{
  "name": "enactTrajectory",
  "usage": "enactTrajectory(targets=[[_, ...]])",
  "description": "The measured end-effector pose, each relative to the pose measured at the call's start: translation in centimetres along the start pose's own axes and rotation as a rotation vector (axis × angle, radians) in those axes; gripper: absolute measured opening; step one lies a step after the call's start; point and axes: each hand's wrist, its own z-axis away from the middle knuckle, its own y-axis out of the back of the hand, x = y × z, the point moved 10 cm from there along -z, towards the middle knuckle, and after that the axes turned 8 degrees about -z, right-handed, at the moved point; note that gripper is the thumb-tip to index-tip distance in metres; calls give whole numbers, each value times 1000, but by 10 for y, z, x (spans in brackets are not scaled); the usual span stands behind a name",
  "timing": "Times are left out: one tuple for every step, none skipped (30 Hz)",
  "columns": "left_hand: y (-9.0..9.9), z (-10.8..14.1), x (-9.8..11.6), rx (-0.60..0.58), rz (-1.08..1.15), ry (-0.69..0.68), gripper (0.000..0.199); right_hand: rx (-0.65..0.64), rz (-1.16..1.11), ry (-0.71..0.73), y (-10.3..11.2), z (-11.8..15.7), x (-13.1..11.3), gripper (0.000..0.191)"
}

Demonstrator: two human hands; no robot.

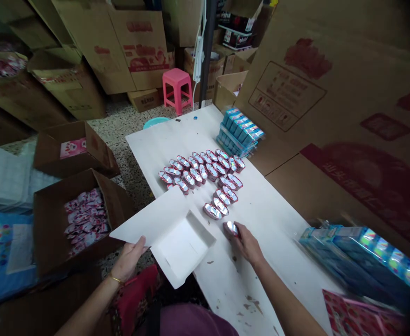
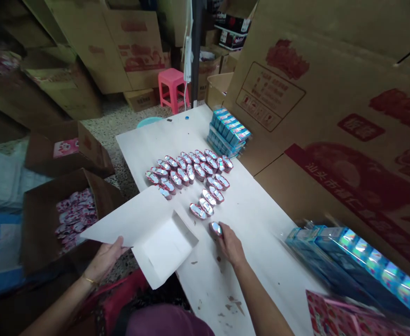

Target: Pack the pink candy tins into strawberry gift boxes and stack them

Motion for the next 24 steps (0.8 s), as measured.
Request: enactTrajectory(targets=[[5,0,-2,6,-8,4,60,-22,9,40,-8,4,-11,46],[10,0,-4,17,-14,3,60,-40,33,78,-17,6,-24,45],[15,0,-5,27,-19,-1,60,-43,72,106,-24,4,-36,44],[18,0,-5,35,-22,-7,60,-30,120,124,-30,-2,-49,43],[20,1,-6,39,-23,-11,60,-3,172,134,-33,-10,-61,43],[20,2,-6,40,-21,-13,60,32,220,138,-35,-21,-71,43],[20,3,-6,42,-16,-13,60,66,259,136,-34,-32,-81,46],[20,4,-6,46,-12,-11,60,92,288,133,-33,-45,-88,50],[20,4,-6,52,-8,-9,60,103,308,133,-33,-56,-94,55],[19,5,-6,54,-3,-7,59,100,322,136,-32,-67,-99,61],[19,5,-7,52,3,-6,59,85,332,141,-32,-75,-101,65],[19,5,-8,47,8,-6,58,63,341,150,-32,-82,-103,66],[18,4,-10,41,14,-8,57,38,348,162,-33,-85,-104,66],[19,4,-11,36,21,-14,57,17,353,175,-34,-85,-104,64],[20,4,-13,35,27,-19,57,0,358,186,-34,-83,-102,62],[21,4,-14,40,30,-23,58,-11,362,197,-34,-77,-100,59],[22,4,-16,44,31,-24,58,-19,365,209,-34,-69,-97,56],[22,4,-17,43,31,-22,59,-25,366,224,-34,-59,-93,53],[21,4,-18,34,26,-19,60,-31,366,240,-35,-47,-89,51],[19,4,-17,20,16,-23,61,-40,362,257,-36,-33,-84,50],[17,3,-14,5,-4,-36,61,-48,356,263,-37,-18,-78,51],[13,2,-10,-14,-38,-55,60,-47,350,250,-37,-5,-69,53],[9,0,-5,-37,-90,-77,58,-35,346,214,-35,8,-59,58],[4,-3,1,-64,-152,-99,55,-18,342,163,-32,19,-48,62]])
